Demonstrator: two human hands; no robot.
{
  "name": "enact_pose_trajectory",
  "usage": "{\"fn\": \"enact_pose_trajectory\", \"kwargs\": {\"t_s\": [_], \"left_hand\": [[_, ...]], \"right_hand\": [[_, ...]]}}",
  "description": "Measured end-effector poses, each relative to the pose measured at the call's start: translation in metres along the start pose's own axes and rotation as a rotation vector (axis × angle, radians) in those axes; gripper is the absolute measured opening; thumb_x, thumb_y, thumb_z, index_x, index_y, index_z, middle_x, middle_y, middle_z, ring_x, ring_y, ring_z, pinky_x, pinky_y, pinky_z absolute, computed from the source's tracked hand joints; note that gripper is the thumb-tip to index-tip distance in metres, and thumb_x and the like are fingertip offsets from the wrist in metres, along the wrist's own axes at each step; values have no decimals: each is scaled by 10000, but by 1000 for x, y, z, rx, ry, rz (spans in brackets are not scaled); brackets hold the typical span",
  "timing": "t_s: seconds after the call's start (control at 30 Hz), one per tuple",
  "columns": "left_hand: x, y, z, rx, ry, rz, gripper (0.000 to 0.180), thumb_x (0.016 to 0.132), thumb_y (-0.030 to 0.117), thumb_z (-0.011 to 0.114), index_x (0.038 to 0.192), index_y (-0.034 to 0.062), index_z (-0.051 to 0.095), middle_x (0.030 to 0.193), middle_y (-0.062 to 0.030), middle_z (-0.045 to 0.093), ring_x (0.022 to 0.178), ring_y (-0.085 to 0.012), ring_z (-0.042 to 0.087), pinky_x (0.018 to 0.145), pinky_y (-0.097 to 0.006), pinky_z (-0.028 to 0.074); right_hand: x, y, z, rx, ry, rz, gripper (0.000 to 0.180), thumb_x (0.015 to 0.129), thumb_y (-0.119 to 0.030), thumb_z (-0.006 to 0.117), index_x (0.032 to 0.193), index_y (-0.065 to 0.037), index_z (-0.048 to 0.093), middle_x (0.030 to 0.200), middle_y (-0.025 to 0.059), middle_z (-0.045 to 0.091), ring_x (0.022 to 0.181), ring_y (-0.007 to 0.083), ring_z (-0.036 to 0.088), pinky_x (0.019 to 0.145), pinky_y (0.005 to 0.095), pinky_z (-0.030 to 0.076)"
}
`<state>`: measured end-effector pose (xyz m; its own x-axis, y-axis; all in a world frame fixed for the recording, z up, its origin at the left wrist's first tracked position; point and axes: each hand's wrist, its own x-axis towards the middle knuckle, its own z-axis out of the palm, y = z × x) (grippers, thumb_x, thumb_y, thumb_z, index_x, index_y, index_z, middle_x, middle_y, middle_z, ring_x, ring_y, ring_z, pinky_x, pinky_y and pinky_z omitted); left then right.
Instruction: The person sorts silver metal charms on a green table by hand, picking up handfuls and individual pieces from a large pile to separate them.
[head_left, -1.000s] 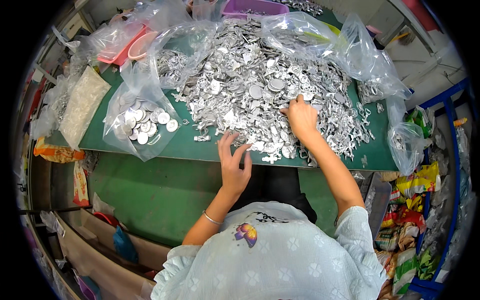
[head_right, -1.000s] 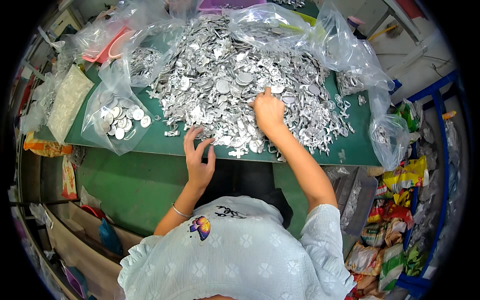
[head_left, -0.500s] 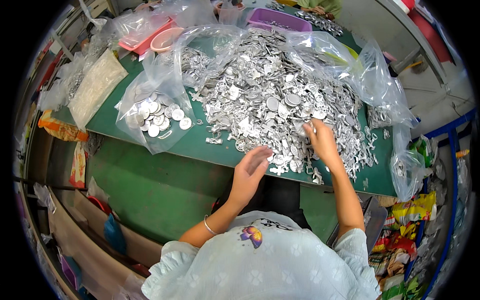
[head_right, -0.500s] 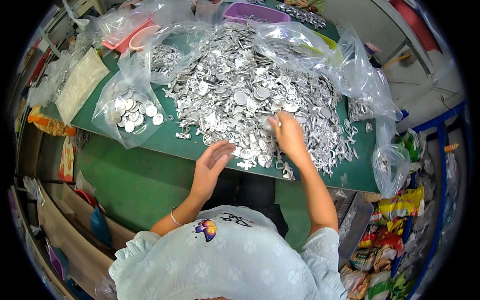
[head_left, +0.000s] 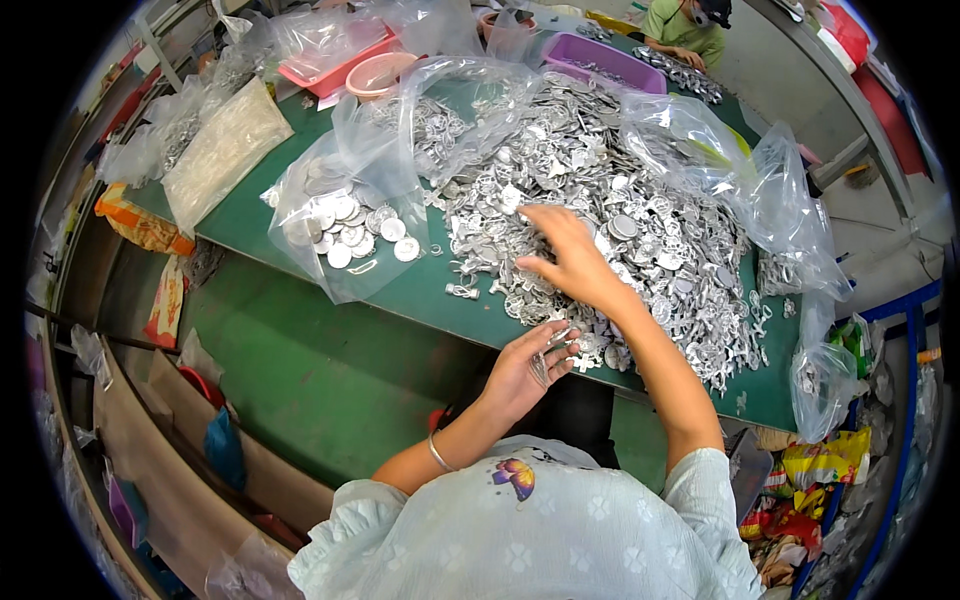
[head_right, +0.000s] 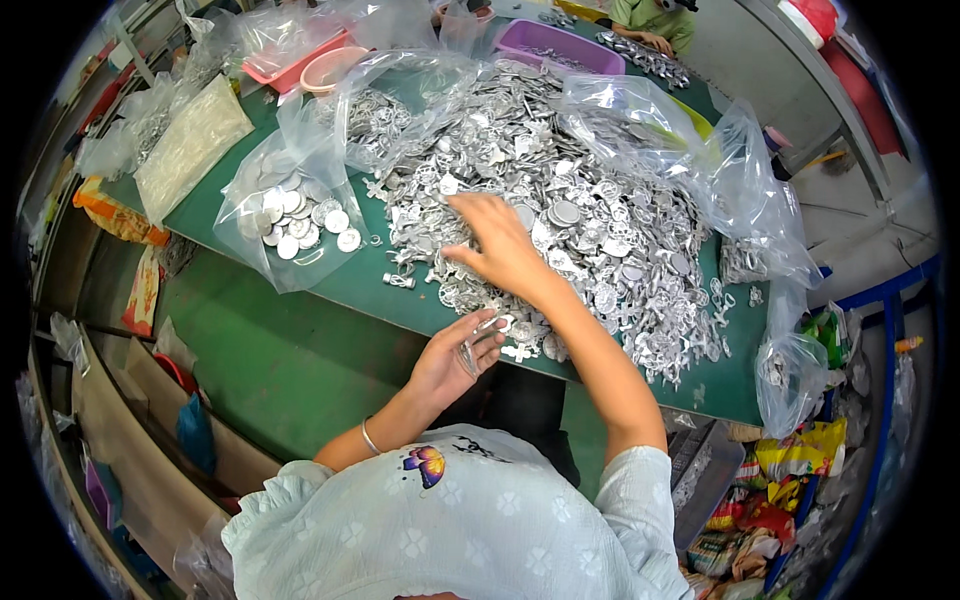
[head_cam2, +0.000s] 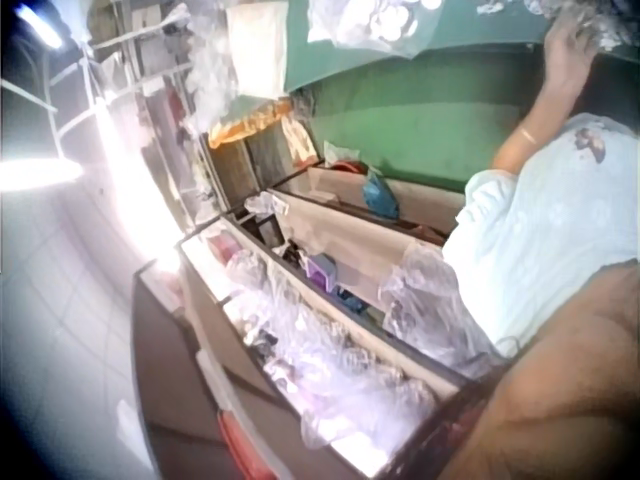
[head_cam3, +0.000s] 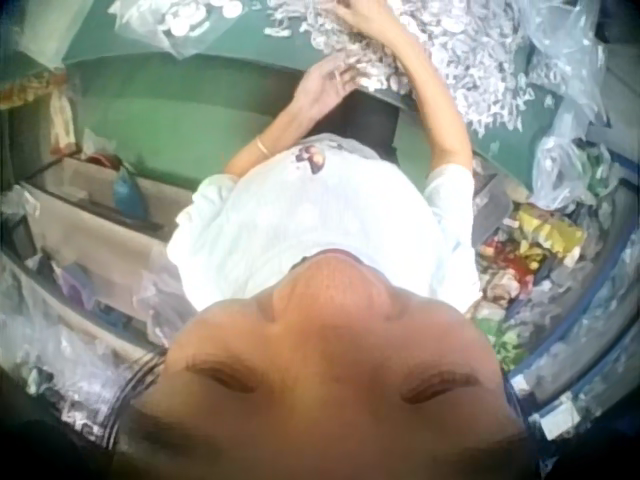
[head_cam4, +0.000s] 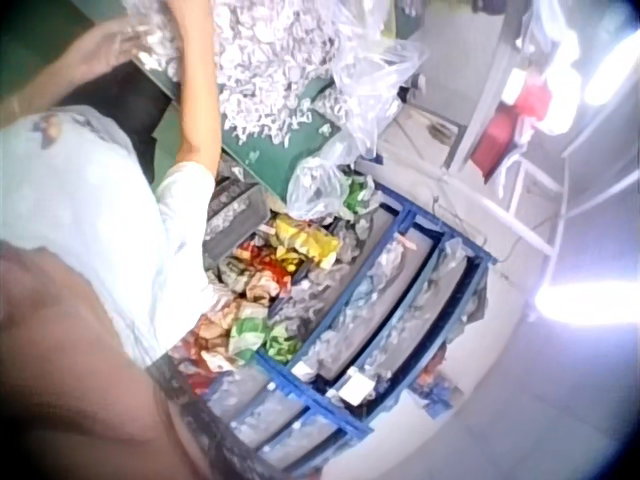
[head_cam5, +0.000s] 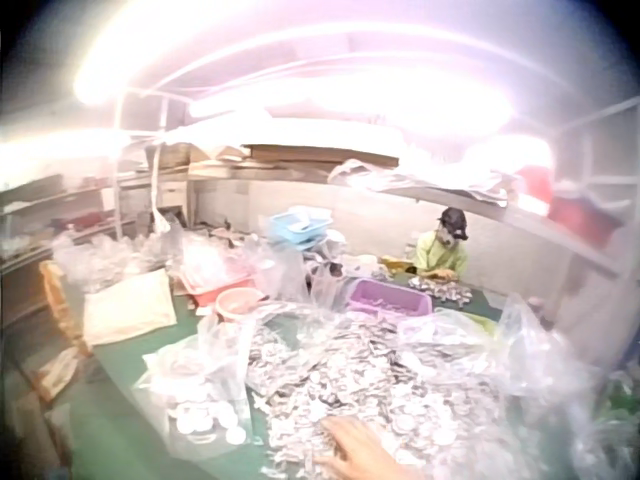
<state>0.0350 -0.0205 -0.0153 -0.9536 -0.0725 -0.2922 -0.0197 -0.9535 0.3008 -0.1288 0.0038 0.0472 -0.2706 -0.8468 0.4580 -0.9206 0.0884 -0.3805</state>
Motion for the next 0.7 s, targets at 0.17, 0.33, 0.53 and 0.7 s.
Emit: {"fn": "enact_pose_trajectory", "kwargs": {"t_s": [0.17, 0.33, 0.53, 0.7], "left_hand": [[-16, 9, -4, 103, 11, 75, 371, 895, 148, 477, 1234, 4, 433, 1172, -143, 528, 1020, -206, 557, 839, -311, 469], [-18, 21, -11, -56, -66, 109, 374, 884, 111, 450, 1215, -63, 425, 1227, -171, 489, 1142, -267, 486, 921, -333, 426], [-12, 9, -28, -265, -48, 138, 262, 853, 112, 485, 1076, -24, 503, 984, -126, 578, 946, -219, 526, 855, -355, 463], [-6, 7, -31, -66, 104, 137, 284, 859, 129, 513, 1116, 8, 498, 908, -60, 587, 568, -81, 389, 684, -310, 494]], "right_hand": [[-16, 15, 28, -222, -171, -106, 368, 783, -304, 604, 1087, -108, 539, 1209, 105, 484, 1157, 323, 402, 937, 432, 336], [-51, 16, -1, -233, -107, -69, 253, 776, -141, 589, 1022, -90, 559, 1148, 93, 520, 1043, 295, 489, 836, 382, 420], [-81, 32, -30, -205, -12, 32, 127, 751, -103, 612, 867, -52, 611, 990, 83, 576, 974, 272, 515, 832, 390, 389], [-43, 29, -17, -86, 174, 99, 234, 749, -126, 635, 956, -25, 592, 1024, 122, 574, 1004, 293, 508, 865, 375, 388]]}}
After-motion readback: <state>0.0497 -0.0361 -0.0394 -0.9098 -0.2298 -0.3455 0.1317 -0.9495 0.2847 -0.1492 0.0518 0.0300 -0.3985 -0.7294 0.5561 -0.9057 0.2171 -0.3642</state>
